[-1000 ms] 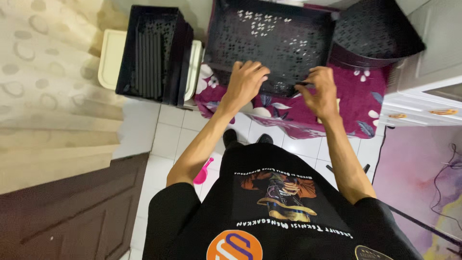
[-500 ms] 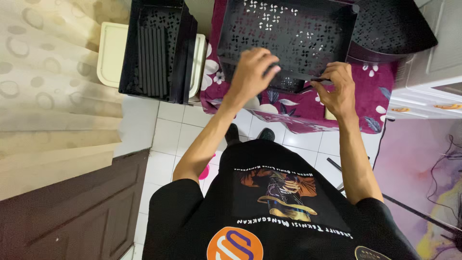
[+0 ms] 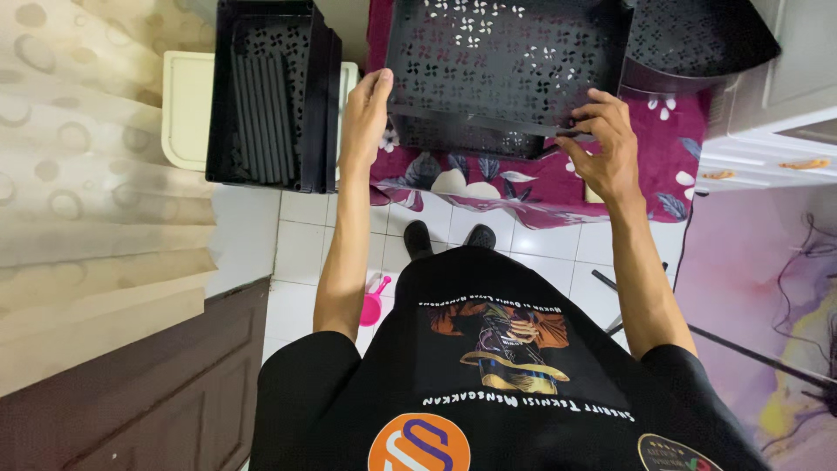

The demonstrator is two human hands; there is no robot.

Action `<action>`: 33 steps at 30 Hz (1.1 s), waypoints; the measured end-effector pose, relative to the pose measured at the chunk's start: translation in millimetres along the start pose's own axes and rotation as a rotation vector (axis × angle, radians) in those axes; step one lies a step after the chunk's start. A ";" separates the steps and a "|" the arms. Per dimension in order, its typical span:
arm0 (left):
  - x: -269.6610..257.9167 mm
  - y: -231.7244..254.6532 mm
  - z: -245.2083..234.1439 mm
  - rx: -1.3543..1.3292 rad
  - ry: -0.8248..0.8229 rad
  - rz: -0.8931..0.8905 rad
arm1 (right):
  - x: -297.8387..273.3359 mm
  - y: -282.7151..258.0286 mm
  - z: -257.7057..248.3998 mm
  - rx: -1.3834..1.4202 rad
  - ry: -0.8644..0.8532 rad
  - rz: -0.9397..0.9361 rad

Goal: The person assembles a small black plastic stand by inserting two rods into a perforated tray, then wipes the tray with a sponge. The person repeats the assembly and wiping steps on the same tray.

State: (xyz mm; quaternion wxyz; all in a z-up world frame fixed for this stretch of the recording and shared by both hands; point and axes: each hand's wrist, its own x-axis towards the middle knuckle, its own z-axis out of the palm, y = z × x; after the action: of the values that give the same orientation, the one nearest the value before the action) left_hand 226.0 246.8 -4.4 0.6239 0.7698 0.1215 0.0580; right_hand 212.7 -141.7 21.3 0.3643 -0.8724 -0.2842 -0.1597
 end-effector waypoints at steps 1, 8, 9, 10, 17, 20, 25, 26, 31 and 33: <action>-0.4 -0.3 -0.2 0.008 -0.002 -0.007 | -0.9 -0.8 -0.6 0.007 -0.004 0.006; 1.8 -7.1 4.3 -0.179 -0.087 -0.069 | -3.8 -1.5 0.7 0.011 0.016 0.053; 0.9 -8.9 4.8 -0.191 -0.095 -0.059 | -4.8 -1.0 0.8 0.018 0.022 0.062; -0.1 -10.5 5.1 -0.203 -0.104 -0.050 | -5.5 -0.4 1.2 0.007 0.027 0.061; -3.1 -14.9 1.2 -0.292 -0.156 0.008 | -6.4 -3.2 15.3 0.038 0.137 0.070; -4.9 -13.4 1.0 -0.504 -0.162 -0.092 | -19.0 -1.5 23.2 0.482 0.259 0.269; -5.4 -11.3 -0.5 -0.458 -0.173 -0.059 | -49.8 29.3 45.0 1.029 0.395 0.747; -5.7 -10.3 -0.4 -0.449 -0.172 -0.056 | -54.5 34.7 51.7 0.949 0.368 0.779; -12.9 -4.0 0.9 -0.393 -0.180 0.028 | -63.0 43.2 56.7 0.904 0.279 0.685; -15.3 -1.8 0.0 -0.344 -0.177 0.041 | -56.0 40.1 50.4 0.842 0.268 0.690</action>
State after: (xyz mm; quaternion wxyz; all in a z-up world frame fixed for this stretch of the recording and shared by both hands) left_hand 211.1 243.1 -5.2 0.7531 0.6564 0.0386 0.0230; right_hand 196.8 -149.3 -62.2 0.7454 -0.6660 0.0273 -0.0131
